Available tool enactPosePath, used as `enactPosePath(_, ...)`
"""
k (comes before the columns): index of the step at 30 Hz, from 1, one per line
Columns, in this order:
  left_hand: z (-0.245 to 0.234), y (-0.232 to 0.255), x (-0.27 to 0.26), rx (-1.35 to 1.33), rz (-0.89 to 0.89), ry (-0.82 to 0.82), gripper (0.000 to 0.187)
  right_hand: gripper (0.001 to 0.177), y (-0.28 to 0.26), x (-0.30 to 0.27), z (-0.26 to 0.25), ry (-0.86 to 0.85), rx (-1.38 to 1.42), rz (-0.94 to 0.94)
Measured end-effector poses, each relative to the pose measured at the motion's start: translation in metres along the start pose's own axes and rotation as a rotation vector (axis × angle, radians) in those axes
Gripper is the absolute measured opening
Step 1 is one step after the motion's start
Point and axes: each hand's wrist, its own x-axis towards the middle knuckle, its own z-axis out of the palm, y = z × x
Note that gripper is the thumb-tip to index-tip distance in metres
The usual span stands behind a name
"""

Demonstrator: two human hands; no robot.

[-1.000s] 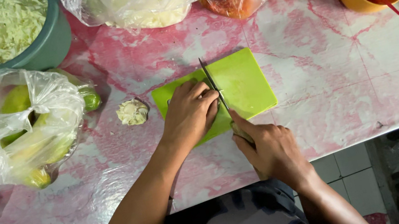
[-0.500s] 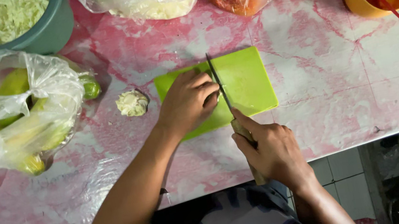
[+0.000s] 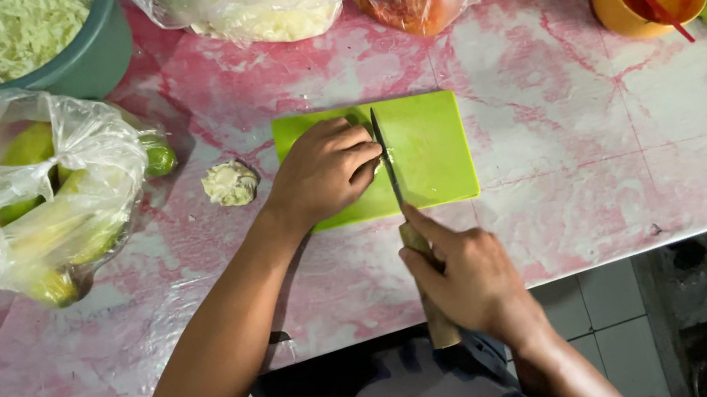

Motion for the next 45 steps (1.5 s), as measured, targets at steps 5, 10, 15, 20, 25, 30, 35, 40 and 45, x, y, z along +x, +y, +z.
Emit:
enactPosePath(5, -0.004, -0.005, 0.000, 0.041, 0.032, -0.013, 0.007, 0.057, 0.002, 0.001, 0.020, 0.039, -0.037, -0.089)
enactPosePath(10, -0.017, -0.012, -0.006, 0.056, 0.072, -0.042, 0.007, 0.053, 0.012, 0.000, 0.019, 0.110, 0.043, -0.099)
enactPosePath(15, -0.025, -0.011, -0.009, 0.086, 0.090, -0.077, 0.007, 0.055, 0.021, -0.006, 0.008, 0.085, 0.065, 0.013)
enactPosePath(20, -0.018, -0.004, -0.010, 0.095, -0.007, -0.079, 0.012, 0.058, 0.019, -0.006, 0.007, 0.087, 0.064, 0.013)
enactPosePath(25, -0.012, 0.000, -0.015, 0.092, -0.128, -0.048, 0.013, 0.055, 0.014, 0.003, 0.018, 0.161, -0.036, -0.215)
enactPosePath(30, -0.008, 0.001, -0.018, 0.109, -0.168, 0.020, 0.012, 0.054, 0.011, 0.010, 0.025, 0.089, -0.097, -0.236)
enactPosePath(35, -0.011, 0.002, -0.017, 0.069, -0.207, -0.004, 0.008, 0.056, 0.002, 0.021, 0.026, 0.048, -0.163, -0.201)
enactPosePath(40, -0.013, 0.001, -0.016, 0.039, -0.230, -0.021, 0.008, 0.054, -0.002, 0.018, 0.006, 0.005, -0.066, -0.106)
enactPosePath(45, -0.010, -0.001, -0.018, 0.059, -0.204, 0.005, 0.009, 0.056, -0.009, 0.017, 0.019, -0.018, -0.134, -0.124)
